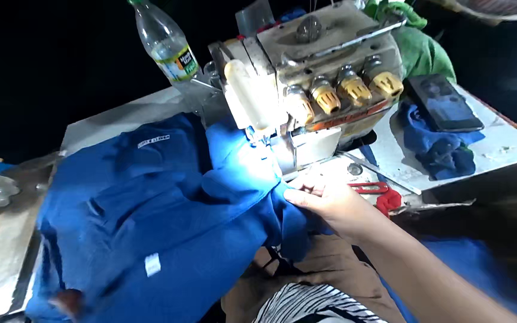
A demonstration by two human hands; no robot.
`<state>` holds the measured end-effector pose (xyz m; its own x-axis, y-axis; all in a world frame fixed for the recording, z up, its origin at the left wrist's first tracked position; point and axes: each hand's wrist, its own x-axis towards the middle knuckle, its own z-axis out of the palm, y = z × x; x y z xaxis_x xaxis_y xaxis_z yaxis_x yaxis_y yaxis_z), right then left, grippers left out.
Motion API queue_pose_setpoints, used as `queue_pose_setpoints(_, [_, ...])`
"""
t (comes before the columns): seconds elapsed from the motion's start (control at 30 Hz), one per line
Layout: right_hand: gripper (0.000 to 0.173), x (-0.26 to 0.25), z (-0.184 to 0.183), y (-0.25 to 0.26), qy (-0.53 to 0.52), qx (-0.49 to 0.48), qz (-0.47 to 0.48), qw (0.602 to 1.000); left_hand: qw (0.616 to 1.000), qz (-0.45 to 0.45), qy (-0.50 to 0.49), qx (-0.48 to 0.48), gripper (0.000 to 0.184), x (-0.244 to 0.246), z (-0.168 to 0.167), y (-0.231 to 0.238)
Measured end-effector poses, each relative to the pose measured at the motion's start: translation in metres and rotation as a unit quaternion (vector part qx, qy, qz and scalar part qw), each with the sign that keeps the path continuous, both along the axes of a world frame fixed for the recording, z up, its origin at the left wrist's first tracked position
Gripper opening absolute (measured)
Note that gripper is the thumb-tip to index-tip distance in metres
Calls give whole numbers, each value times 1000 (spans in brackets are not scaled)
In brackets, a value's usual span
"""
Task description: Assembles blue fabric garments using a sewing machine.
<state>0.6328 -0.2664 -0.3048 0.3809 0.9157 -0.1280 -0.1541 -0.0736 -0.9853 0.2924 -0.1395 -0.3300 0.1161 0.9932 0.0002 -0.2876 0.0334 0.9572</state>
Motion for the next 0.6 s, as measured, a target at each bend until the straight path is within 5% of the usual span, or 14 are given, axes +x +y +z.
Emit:
queue_pose_setpoints(0.17, [16, -3, -8, 2, 41, 12, 20, 999, 992, 21, -36, 121, 36, 53, 4, -55])
queue_pose_setpoints(0.23, [36, -5, -12, -2, 39, 84, -2, 996, 998, -40, -5, 43, 22, 59, 10, -64])
queue_pose_setpoints(0.33, [75, -5, -8, -3, -55, 54, -76, 994, 999, 4, 50, 18, 26, 71, 14, -57])
queue_pose_setpoints(0.37, [74, -6, -10, -5, -114, 44, -92, 988, 998, 20, 58, 30, 26, 70, 16, -55])
queue_pose_setpoints(0.43, [41, -12, -14, -9, -262, 67, -90, 958, 995, 40, 83, 43, 27, 71, 20, -53])
queue_pose_setpoints(0.5, [45, -14, -15, -6, -381, 92, -44, 919, 993, 42, 99, 49, 26, 74, 20, -54])
queue_pose_setpoints(0.6, [49, -18, -3, -5, -454, -36, -21, 890, 990, 25, 131, 50, 21, 78, 27, -58])
